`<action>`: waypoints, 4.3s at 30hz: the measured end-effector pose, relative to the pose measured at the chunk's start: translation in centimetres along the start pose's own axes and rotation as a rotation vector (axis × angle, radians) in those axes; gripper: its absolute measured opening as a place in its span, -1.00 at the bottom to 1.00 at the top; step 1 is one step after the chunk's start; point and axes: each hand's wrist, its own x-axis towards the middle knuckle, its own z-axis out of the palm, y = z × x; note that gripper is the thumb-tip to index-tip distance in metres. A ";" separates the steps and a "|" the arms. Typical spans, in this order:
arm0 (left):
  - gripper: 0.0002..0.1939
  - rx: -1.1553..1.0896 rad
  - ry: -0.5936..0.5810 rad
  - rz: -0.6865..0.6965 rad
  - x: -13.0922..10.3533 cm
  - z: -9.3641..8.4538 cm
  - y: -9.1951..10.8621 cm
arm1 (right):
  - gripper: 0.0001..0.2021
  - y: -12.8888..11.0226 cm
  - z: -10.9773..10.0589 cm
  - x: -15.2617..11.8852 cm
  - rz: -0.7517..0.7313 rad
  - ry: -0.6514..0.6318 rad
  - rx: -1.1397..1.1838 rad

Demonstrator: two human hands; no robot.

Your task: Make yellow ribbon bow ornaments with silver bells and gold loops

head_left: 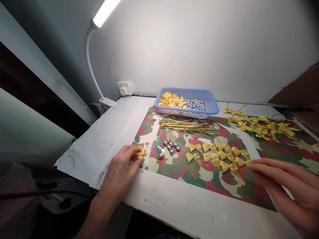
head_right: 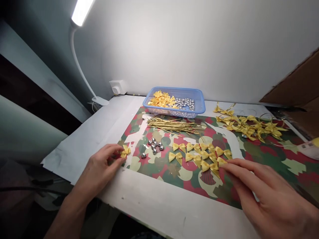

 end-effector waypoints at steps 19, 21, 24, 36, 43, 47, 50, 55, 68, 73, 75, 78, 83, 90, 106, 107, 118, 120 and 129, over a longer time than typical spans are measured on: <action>-0.91 -0.678 -0.389 -0.249 -3.7 1.3 5.8 | -0.83 -17.7 1.1 3.3 0.175 -0.435 0.816; -0.86 -0.701 -0.453 -0.239 -3.7 1.5 6.0 | -0.85 -17.5 1.1 3.4 0.236 -0.511 0.868; -0.87 -0.733 -0.515 -0.256 -3.8 1.9 6.0 | -0.78 -17.0 1.2 3.2 0.353 -0.555 0.901; -0.91 -0.819 -0.445 -0.338 -4.2 3.7 7.1 | -0.79 -16.7 1.9 2.3 0.532 -0.448 1.025; -0.84 -0.858 -0.455 -0.303 -4.4 3.9 6.7 | -0.75 -16.3 2.3 1.4 0.676 -0.514 1.256; -0.68 -0.933 -0.516 -0.348 -4.2 4.4 5.6 | -0.73 -16.4 2.3 1.6 0.738 -0.533 1.392; -0.80 -0.995 -0.617 -0.382 -4.2 4.9 5.2 | -0.74 -16.6 1.9 1.8 0.743 -0.567 1.474; -0.65 -1.118 -0.727 -0.294 -4.3 5.3 5.2 | -0.74 -16.9 1.4 1.9 0.739 -0.594 1.552; -0.86 -0.938 -0.561 -0.346 -4.8 5.0 6.2 | -0.68 -16.0 1.7 0.2 0.664 -0.539 1.149; -0.89 -0.969 -0.722 -0.390 -4.6 5.5 6.1 | -0.64 -14.2 0.9 0.5 0.667 -0.668 1.096; -0.89 -0.987 -0.770 -0.406 -4.7 5.6 6.2 | -0.66 -13.8 0.4 0.9 0.662 -0.716 1.054; -0.88 -0.989 -0.789 -0.413 -4.7 5.5 6.5 | -0.75 -13.8 0.1 1.4 0.626 -0.784 1.032; -0.73 -1.037 -0.778 -0.478 -4.6 5.1 6.5 | -0.80 -14.1 0.3 1.5 0.637 -0.790 1.103; -0.70 -1.038 -0.776 -0.508 -4.4 4.9 5.8 | -0.84 -14.1 0.5 1.7 0.673 -0.771 1.142; -0.92 -0.742 -0.796 -0.196 -4.5 4.4 6.2 | -0.87 -14.2 -0.3 1.1 0.427 -0.792 0.814; -0.91 -0.692 -0.791 -0.166 -4.5 4.4 6.3 | -0.88 -14.2 -0.4 1.2 0.406 -0.787 0.785; -0.81 -0.260 -0.822 0.089 -4.2 4.1 6.9 | -0.81 -14.4 -0.5 1.1 0.225 -0.850 0.629; -0.80 -0.250 -0.832 0.083 -4.2 4.1 6.9 | -0.82 -14.4 -0.4 0.9 0.211 -0.843 0.604; -0.80 -0.459 -0.890 -0.043 -4.3 4.4 6.6 | -0.78 -14.3 -0.3 0.7 0.184 -0.867 0.573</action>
